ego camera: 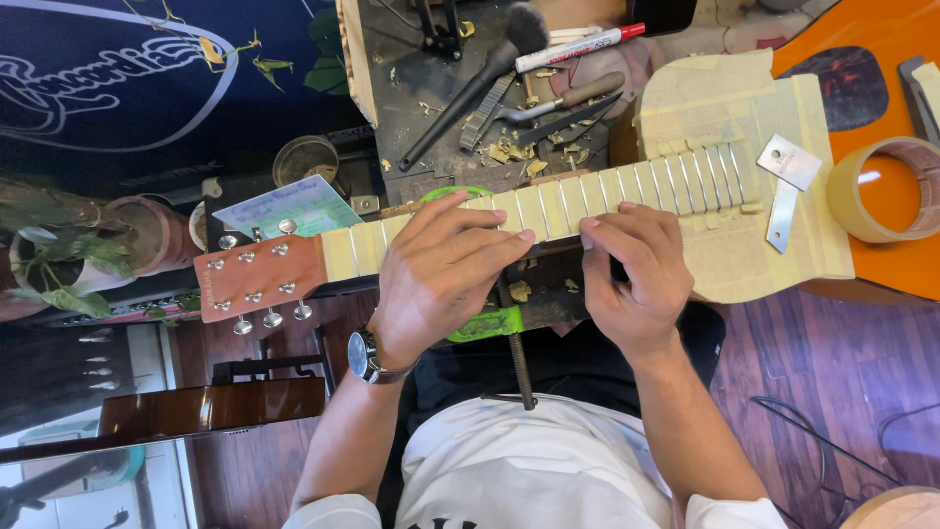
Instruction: The person installs metal frets onto a guitar neck by hand, pressing each fret into its slot and checking alignment. They use a red marker to mark positions on the fretboard and a metal ruler to measure spacing between frets.
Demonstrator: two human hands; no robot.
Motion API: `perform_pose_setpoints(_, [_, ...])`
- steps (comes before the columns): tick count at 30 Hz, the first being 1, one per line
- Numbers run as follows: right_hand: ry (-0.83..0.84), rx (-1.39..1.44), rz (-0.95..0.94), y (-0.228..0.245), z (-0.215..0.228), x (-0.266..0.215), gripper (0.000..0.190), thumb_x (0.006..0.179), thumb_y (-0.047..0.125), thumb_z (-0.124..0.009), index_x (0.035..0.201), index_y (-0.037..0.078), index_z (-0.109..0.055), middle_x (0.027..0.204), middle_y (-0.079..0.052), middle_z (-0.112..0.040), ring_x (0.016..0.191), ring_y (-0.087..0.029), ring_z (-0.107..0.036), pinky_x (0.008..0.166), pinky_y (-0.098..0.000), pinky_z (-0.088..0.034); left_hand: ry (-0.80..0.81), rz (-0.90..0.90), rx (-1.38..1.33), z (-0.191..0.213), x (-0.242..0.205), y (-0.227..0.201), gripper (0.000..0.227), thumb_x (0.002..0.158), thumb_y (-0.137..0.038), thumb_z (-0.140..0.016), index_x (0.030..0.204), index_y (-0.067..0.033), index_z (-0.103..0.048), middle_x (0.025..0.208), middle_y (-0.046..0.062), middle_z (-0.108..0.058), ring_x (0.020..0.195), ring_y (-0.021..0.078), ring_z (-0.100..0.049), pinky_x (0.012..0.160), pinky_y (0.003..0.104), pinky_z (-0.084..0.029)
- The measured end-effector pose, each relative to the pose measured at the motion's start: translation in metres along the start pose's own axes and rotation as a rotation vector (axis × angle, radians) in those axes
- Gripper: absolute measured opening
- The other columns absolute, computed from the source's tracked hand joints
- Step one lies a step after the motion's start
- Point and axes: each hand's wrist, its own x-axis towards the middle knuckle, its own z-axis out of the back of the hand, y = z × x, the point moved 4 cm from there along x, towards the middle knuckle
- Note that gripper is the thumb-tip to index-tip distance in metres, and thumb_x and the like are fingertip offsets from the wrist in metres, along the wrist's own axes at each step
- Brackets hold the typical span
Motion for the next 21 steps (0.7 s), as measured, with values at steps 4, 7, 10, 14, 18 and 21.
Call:
perform_pose_setpoints(4, [0.013, 0.010, 0.004, -0.0015, 0.0001, -0.0001, 0.024, 0.090, -0.020, -0.076, 0.106, -0.003, -0.082, 0.088, -0.014, -0.076, 0.088, -0.034, -0.069, 0.095, -0.0538, -0.062, 0.006, 0.013, -0.002, 0.0007, 0.0007, -0.0005, 0.027, 0.090, 0.003, -0.085, 0.112, -0.0130, -0.082, 0.099, 0.004, -0.082, 0.104, 0.0314, -0.079, 0.108, 0.058, -0.055])
perform_pose_setpoints(7, [0.020, 0.006, 0.021, -0.0018, 0.0007, -0.0009, 0.026, 0.089, -0.020, -0.075, 0.106, -0.002, -0.083, 0.088, -0.014, -0.076, 0.089, -0.035, -0.069, 0.096, -0.0544, -0.062, 0.014, 0.015, 0.008, -0.0009, -0.0011, 0.0003, 0.028, 0.090, 0.002, -0.085, 0.113, -0.0139, -0.082, 0.100, 0.004, -0.082, 0.104, 0.0310, -0.079, 0.109, 0.058, -0.055])
perform_pose_setpoints(10, [0.023, 0.006, 0.031, -0.0047, 0.0003, -0.0019, 0.026, 0.088, -0.020, -0.076, 0.106, -0.002, -0.084, 0.089, -0.016, -0.076, 0.089, -0.036, -0.069, 0.095, -0.0554, -0.062, 0.019, 0.012, 0.013, -0.0014, -0.0010, 0.0015, 0.026, 0.090, 0.001, -0.085, 0.111, -0.0136, -0.082, 0.098, 0.004, -0.082, 0.104, 0.0310, -0.079, 0.109, 0.058, -0.055])
perform_pose_setpoints(14, [0.025, 0.001, 0.033, -0.0042, 0.0004, -0.0015, 0.026, 0.088, -0.019, -0.075, 0.106, -0.002, -0.084, 0.088, -0.014, -0.076, 0.088, -0.035, -0.068, 0.096, -0.0539, -0.062, 0.017, 0.013, 0.012, -0.0014, -0.0002, 0.0012, 0.028, 0.089, 0.002, -0.085, 0.112, -0.0133, -0.082, 0.098, 0.004, -0.082, 0.104, 0.0312, -0.079, 0.109, 0.059, -0.055])
perform_pose_setpoints(18, [0.028, -0.011, 0.024, -0.0023, -0.0004, -0.0016, 0.025, 0.090, -0.018, -0.075, 0.108, -0.002, -0.083, 0.088, -0.014, -0.076, 0.088, -0.034, -0.068, 0.096, -0.0537, -0.062, 0.010, 0.013, 0.021, -0.0017, -0.0004, 0.0005, 0.025, 0.091, 0.001, -0.084, 0.111, -0.0140, -0.082, 0.098, 0.003, -0.081, 0.103, 0.0303, -0.079, 0.109, 0.058, -0.055])
perform_pose_setpoints(21, [0.027, -0.020, 0.010, -0.0005, -0.0005, -0.0010, 0.024, 0.091, -0.018, -0.075, 0.107, -0.003, -0.083, 0.088, -0.014, -0.075, 0.088, -0.033, -0.068, 0.096, -0.0532, -0.062, 0.024, 0.038, 0.017, -0.0007, 0.0000, -0.0008, 0.026, 0.090, 0.002, -0.084, 0.112, -0.0140, -0.082, 0.097, 0.004, -0.081, 0.103, 0.0305, -0.079, 0.109, 0.058, -0.054])
